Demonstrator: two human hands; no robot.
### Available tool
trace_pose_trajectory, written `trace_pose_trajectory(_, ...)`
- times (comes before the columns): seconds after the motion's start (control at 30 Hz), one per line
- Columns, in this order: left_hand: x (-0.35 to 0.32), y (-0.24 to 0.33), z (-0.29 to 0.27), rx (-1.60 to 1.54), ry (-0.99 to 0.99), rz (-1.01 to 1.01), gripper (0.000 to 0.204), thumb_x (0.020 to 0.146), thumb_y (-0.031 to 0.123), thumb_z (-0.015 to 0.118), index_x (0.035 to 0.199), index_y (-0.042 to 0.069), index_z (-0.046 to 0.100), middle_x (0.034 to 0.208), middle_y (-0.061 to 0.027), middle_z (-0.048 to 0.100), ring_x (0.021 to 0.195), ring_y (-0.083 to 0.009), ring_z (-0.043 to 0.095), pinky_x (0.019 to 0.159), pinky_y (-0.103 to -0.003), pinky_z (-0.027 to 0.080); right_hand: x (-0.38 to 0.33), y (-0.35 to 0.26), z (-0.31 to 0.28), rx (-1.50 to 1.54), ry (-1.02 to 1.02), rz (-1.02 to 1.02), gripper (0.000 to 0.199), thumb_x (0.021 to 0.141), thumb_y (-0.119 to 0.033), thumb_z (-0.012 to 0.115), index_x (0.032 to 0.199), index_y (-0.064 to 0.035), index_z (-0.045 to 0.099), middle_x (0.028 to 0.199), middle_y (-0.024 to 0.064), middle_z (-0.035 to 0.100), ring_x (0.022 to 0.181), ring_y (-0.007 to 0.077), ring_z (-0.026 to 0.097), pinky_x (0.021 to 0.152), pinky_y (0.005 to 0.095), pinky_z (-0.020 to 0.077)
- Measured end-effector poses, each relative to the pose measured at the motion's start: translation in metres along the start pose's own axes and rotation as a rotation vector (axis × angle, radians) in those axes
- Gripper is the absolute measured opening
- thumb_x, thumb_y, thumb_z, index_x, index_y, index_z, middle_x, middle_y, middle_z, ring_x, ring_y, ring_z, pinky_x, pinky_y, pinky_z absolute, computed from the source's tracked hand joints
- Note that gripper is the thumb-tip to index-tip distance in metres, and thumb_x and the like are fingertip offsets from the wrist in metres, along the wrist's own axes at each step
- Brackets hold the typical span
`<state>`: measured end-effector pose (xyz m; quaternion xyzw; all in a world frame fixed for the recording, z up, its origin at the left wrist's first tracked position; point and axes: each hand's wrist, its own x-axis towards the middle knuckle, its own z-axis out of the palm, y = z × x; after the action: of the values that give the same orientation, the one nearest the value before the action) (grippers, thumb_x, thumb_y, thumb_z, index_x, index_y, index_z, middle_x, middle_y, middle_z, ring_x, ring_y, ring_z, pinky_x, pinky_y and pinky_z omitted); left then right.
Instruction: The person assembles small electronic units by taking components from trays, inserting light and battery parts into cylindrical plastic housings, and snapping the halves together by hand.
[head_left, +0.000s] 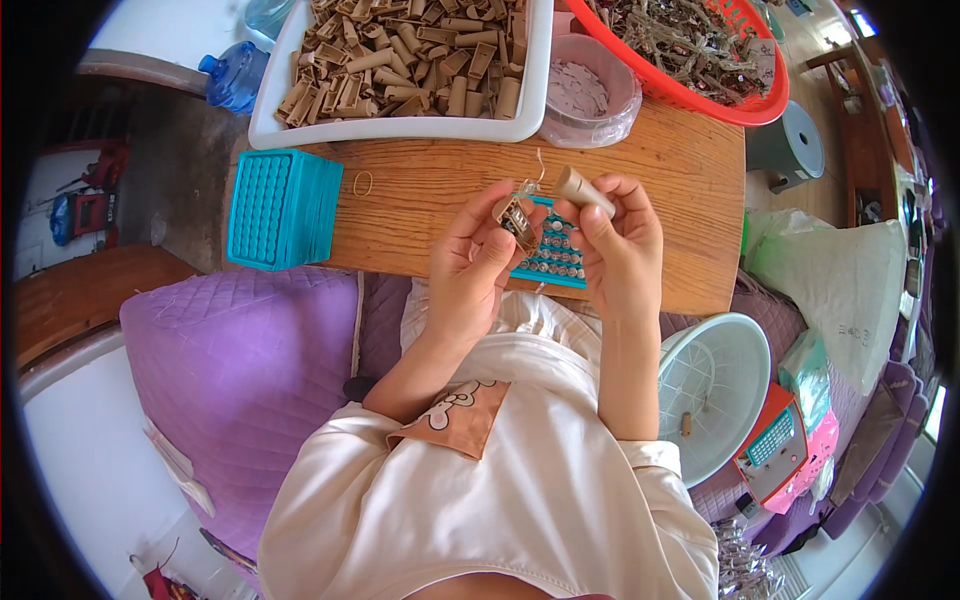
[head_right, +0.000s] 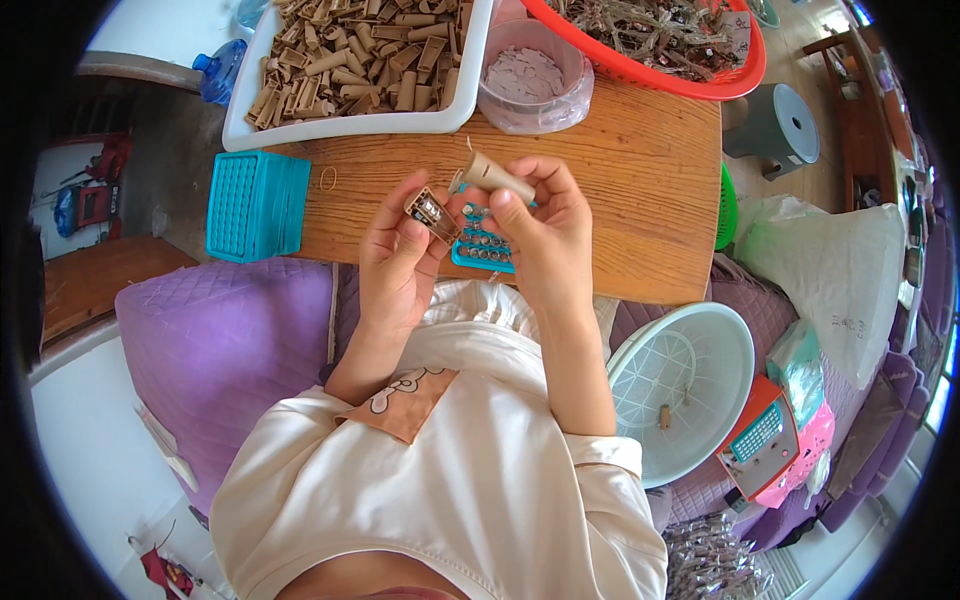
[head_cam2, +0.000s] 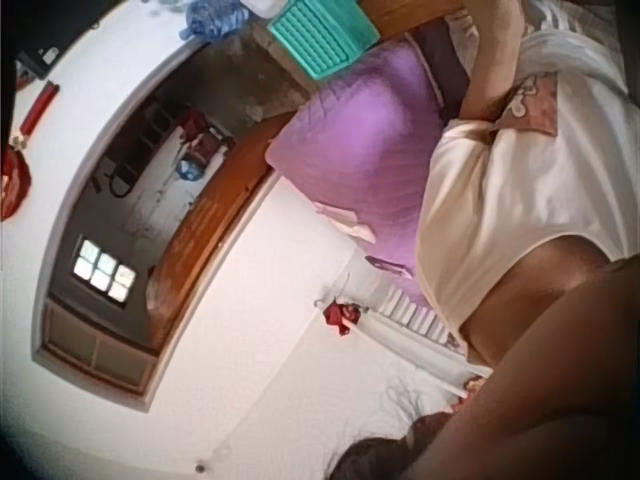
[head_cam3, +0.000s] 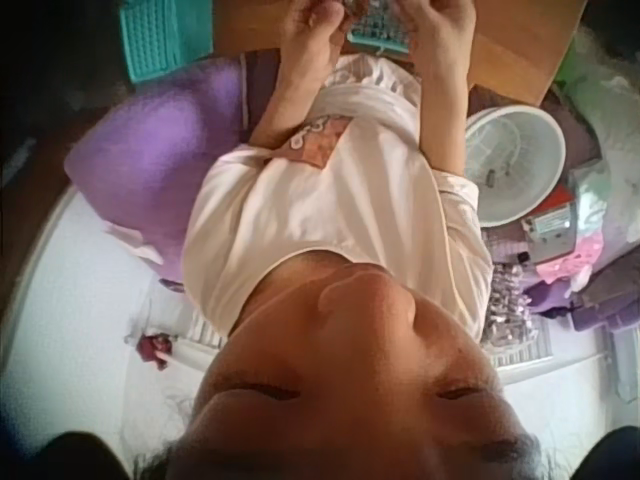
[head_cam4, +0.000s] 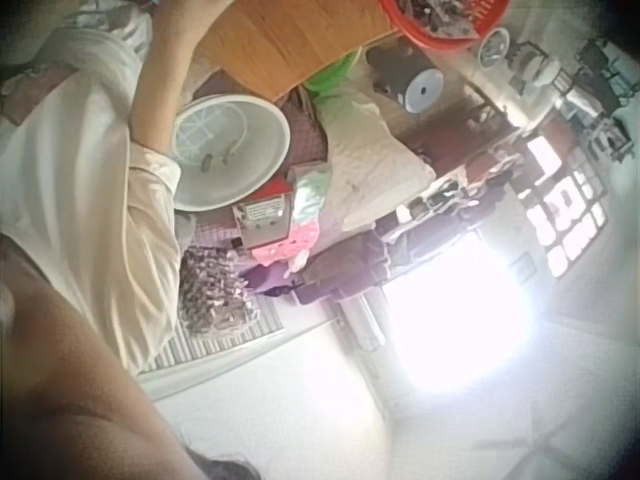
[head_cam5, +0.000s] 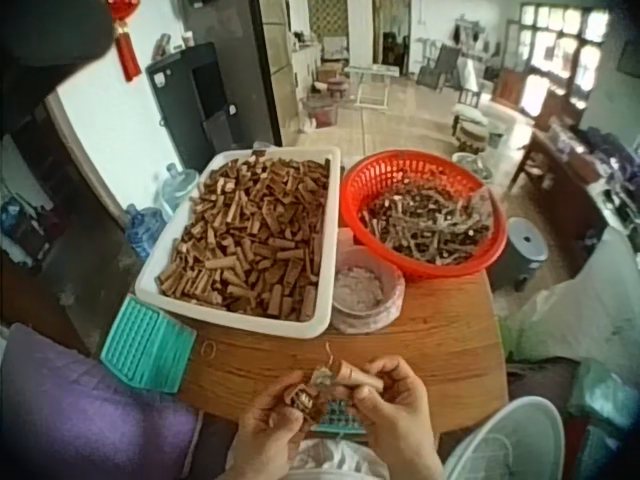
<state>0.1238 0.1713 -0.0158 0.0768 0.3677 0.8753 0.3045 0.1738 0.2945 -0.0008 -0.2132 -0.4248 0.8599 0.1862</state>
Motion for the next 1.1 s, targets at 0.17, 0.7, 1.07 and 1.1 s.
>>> trace_pose_trajectory(0.17, -0.004, -0.004, 0.002, 0.041, -0.006, 0.017, 0.04, 0.081, 0.013, 0.055, 0.116, 0.001, 0.041, 0.105, -0.0085, 0.052, 0.093, -0.0138, 0.053, 0.082, -0.026, 0.043, -0.019, 0.002, 0.006, 0.219, -0.113, 0.041, 0.023, 0.08, -0.011, 0.056, 0.097, -0.0001, 0.045, 0.096, 0.0111, 0.054, 0.083, 0.0147, 0.058, 0.065, 0.0213, 0.05)
trace_pose_trajectory(0.7, -0.005, -0.004, 0.012, 0.188, -0.116, 0.172, 0.034, 0.08, 0.003, 0.052, 0.113, -0.002, 0.044, 0.111, -0.0139, 0.05, 0.103, -0.0168, 0.049, 0.088, -0.028, 0.038, -0.034, 0.015, 0.012, -0.688, 0.085, -0.487, 0.018, 0.07, 0.001, 0.062, 0.087, -0.0002, 0.056, 0.084, 0.0082, 0.057, 0.071, 0.0171, 0.054, 0.063, 0.0253, 0.0468)
trace_pose_trajectory(1.07, -0.008, -0.006, 0.018, 0.41, -0.084, 0.191, 0.033, 0.083, 0.013, 0.052, 0.11, -0.004, 0.045, 0.104, -0.0143, 0.054, 0.102, -0.0217, 0.05, 0.089, -0.03, 0.038, -0.037, 0.019, 0.02, -0.82, 0.061, -0.433, 0.028, 0.065, 0.008, 0.057, 0.092, 0.0015, 0.052, 0.081, 0.0112, 0.053, 0.068, 0.0233, 0.054, 0.056, 0.0288, 0.0467)
trace_pose_trajectory(1.1, -0.004, -0.008, 0.012, 0.622, -0.123, 0.347, 0.031, 0.084, 0.018, 0.05, 0.106, -0.004, 0.046, 0.099, -0.0137, 0.056, 0.1, -0.0234, 0.052, 0.09, -0.033, 0.036, -0.037, 0.018, 0.021, -0.917, 0.03, -0.455, 0.028, 0.066, 0.008, 0.056, 0.093, 0.0017, 0.051, 0.08, 0.0117, 0.051, 0.066, 0.0248, 0.053, 0.054, 0.0303, 0.0452)
